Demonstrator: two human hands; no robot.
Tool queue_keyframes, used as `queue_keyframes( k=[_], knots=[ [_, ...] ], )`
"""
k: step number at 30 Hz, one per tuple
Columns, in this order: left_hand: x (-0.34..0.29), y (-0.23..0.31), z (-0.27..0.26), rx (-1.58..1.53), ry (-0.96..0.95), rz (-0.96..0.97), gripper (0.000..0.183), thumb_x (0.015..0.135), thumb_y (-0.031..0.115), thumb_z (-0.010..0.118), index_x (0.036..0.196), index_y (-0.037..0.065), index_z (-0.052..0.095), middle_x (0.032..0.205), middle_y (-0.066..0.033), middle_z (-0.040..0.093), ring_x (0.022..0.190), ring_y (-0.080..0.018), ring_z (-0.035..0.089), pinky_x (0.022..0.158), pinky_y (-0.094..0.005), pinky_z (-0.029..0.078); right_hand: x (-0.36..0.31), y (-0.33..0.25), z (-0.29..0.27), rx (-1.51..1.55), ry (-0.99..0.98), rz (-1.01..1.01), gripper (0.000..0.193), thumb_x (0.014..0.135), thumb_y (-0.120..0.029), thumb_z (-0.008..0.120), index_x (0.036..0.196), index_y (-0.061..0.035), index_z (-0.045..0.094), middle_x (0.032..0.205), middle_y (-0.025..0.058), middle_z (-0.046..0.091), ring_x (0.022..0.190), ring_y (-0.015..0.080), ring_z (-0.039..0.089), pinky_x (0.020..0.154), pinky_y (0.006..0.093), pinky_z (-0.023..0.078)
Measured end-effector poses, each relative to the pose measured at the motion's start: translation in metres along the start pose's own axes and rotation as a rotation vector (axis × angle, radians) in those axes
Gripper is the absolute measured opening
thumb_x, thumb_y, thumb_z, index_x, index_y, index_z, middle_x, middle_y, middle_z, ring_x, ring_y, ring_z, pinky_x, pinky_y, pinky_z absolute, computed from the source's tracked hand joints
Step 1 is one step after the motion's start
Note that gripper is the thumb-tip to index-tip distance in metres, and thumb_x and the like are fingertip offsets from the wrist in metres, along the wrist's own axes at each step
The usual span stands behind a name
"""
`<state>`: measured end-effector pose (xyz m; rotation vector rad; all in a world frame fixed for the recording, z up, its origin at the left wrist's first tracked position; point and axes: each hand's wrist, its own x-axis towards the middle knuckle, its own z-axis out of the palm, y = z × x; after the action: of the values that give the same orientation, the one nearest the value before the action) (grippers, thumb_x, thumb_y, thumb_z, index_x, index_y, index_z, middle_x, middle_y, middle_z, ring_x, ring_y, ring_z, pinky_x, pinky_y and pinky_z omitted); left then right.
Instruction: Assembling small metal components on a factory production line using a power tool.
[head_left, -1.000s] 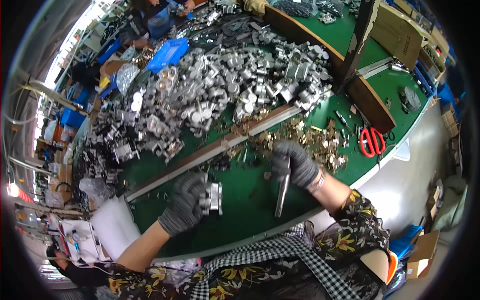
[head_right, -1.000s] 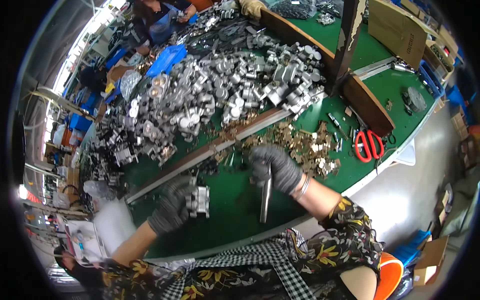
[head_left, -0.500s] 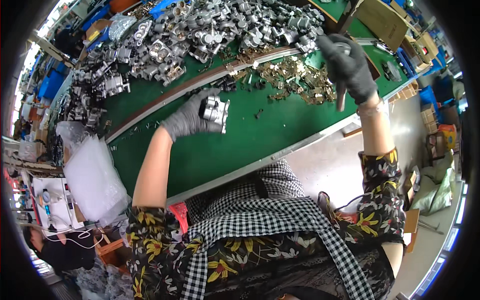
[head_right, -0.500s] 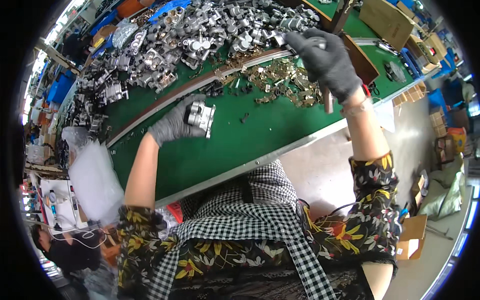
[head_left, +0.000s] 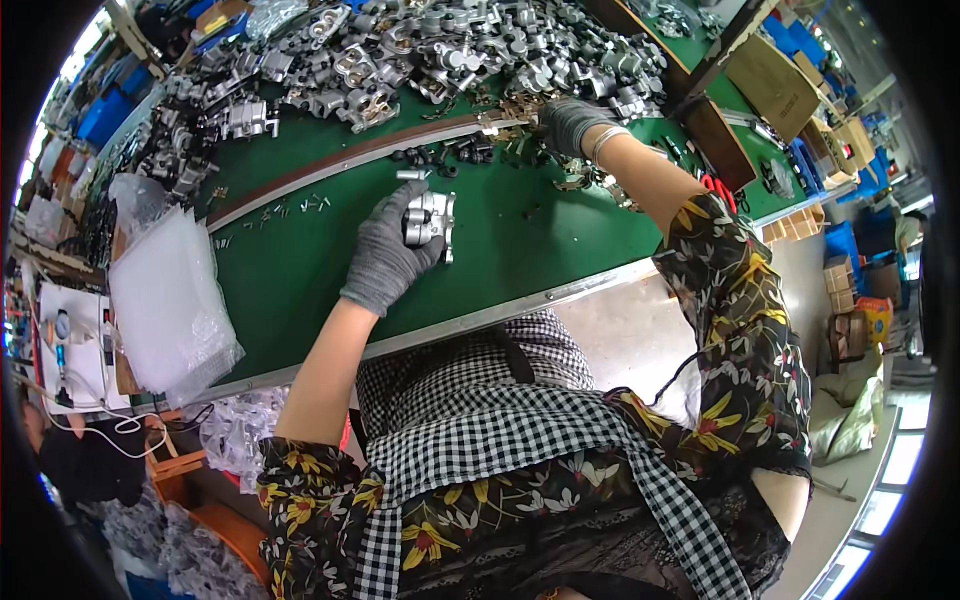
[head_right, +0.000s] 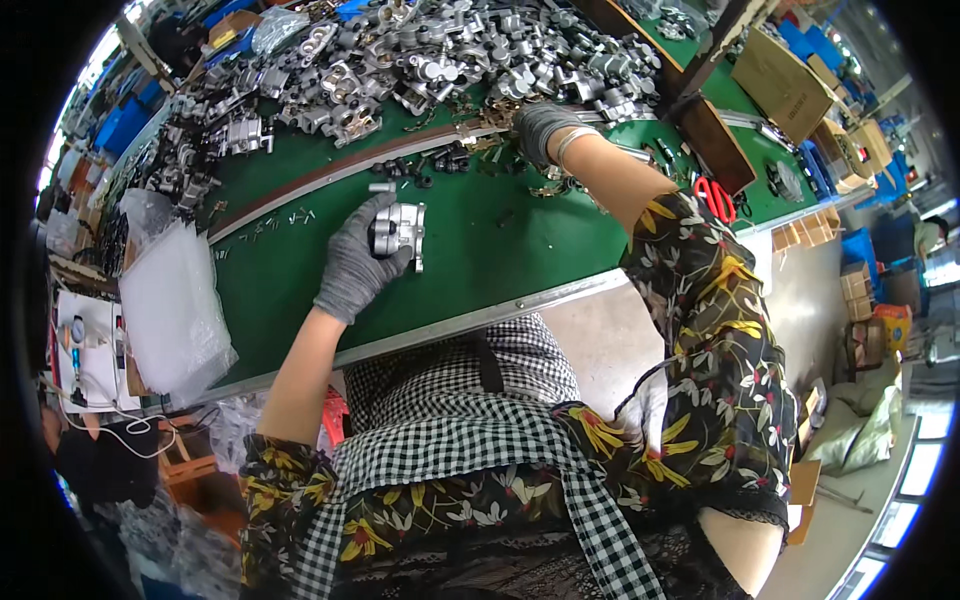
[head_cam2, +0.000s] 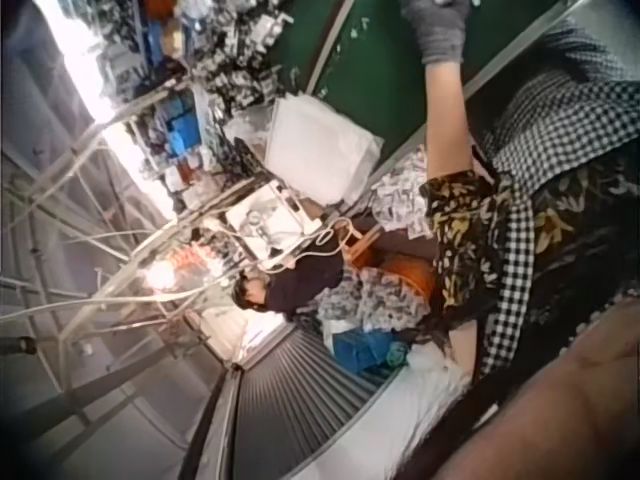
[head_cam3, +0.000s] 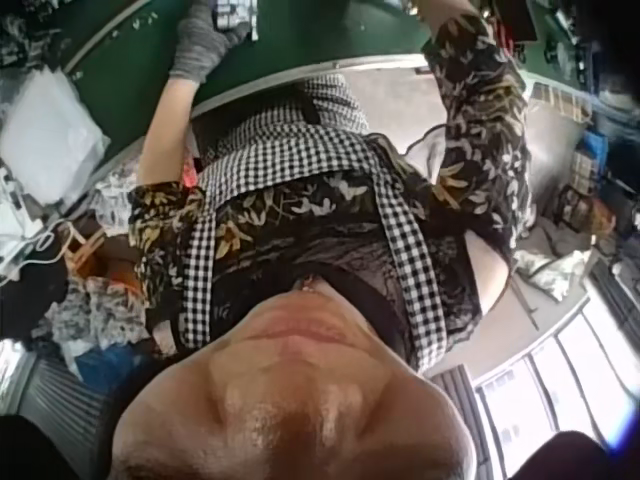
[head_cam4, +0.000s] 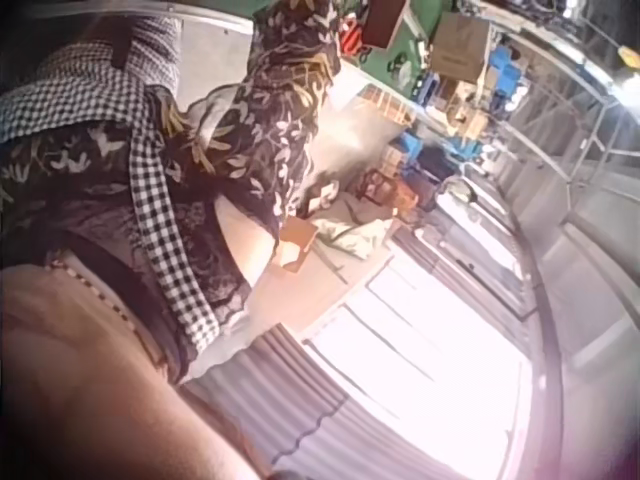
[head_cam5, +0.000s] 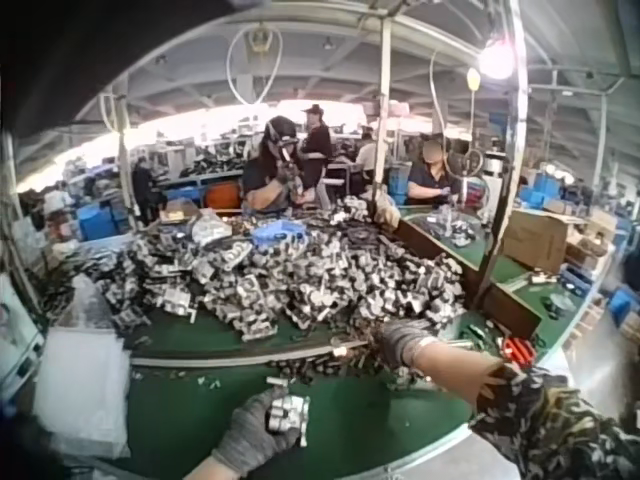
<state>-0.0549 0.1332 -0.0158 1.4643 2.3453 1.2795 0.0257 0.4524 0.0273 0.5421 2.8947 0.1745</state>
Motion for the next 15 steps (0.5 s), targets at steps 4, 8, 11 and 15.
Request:
queue_keyframes(
  k=[4, 8, 11, 15],
  knots=[
    [-0.027, -0.004, -0.006, -0.324, 0.067, -0.186, 0.06, 0.07, 0.004, 0.072, 0.126, 0.006, 0.05, 0.106, -0.0104, 0.063, 0.091, -0.016, 0.064, 0.084, -0.0294, 0.052, 0.01, -0.002, 0.009, 0.019, -0.017, 0.018, 0.034, 0.068, -0.024, 0.068, 0.096, -0.0043, 0.065, 0.091, 0.0207, 0.065, 0.087, 0.0368, 0.063, 0.076, 0.0434, 0.051],
    [-0.052, -0.001, -0.019, -0.347, 0.182, -0.236, 0.06, 0.071, 0.005, 0.074, 0.125, 0.006, 0.05, 0.106, -0.01, 0.063, 0.09, -0.0157, 0.064, 0.084, -0.0289, 0.052, 0.009, 0.008, 0.011, 0.039, 0.128, -0.153, 0.023, 0.071, -0.019, 0.065, 0.089, -0.005, 0.063, 0.079, 0.0147, 0.063, 0.078, 0.0332, 0.061, 0.073, 0.0441, 0.049],
    [-0.054, -0.008, -0.019, -0.15, 0.224, -0.253, 0.066, 0.067, 0.012, 0.081, 0.125, 0.005, 0.05, 0.104, -0.0107, 0.063, 0.09, -0.017, 0.063, 0.084, -0.0288, 0.053, 0.035, 0.082, 0.047, 0.188, 0.187, -0.16, 0.018, 0.075, -0.021, 0.067, 0.086, -0.0067, 0.063, 0.074, 0.0098, 0.062, 0.071, 0.0251, 0.061, 0.067, 0.0403, 0.049],
    [-0.063, -0.004, -0.026, 0.193, 0.315, -0.284, 0.068, 0.064, 0.021, 0.085, 0.122, 0.007, 0.053, 0.107, -0.0133, 0.05, 0.092, -0.0216, 0.06, 0.079, -0.0327, 0.054, -0.024, -0.007, -0.047, 0.947, 0.094, 0.099, 0.014, 0.08, -0.016, 0.067, 0.086, -0.0031, 0.065, 0.068, 0.0031, 0.061, 0.051, 0.0109, 0.051, 0.044, 0.0264, 0.042]
  ],
)
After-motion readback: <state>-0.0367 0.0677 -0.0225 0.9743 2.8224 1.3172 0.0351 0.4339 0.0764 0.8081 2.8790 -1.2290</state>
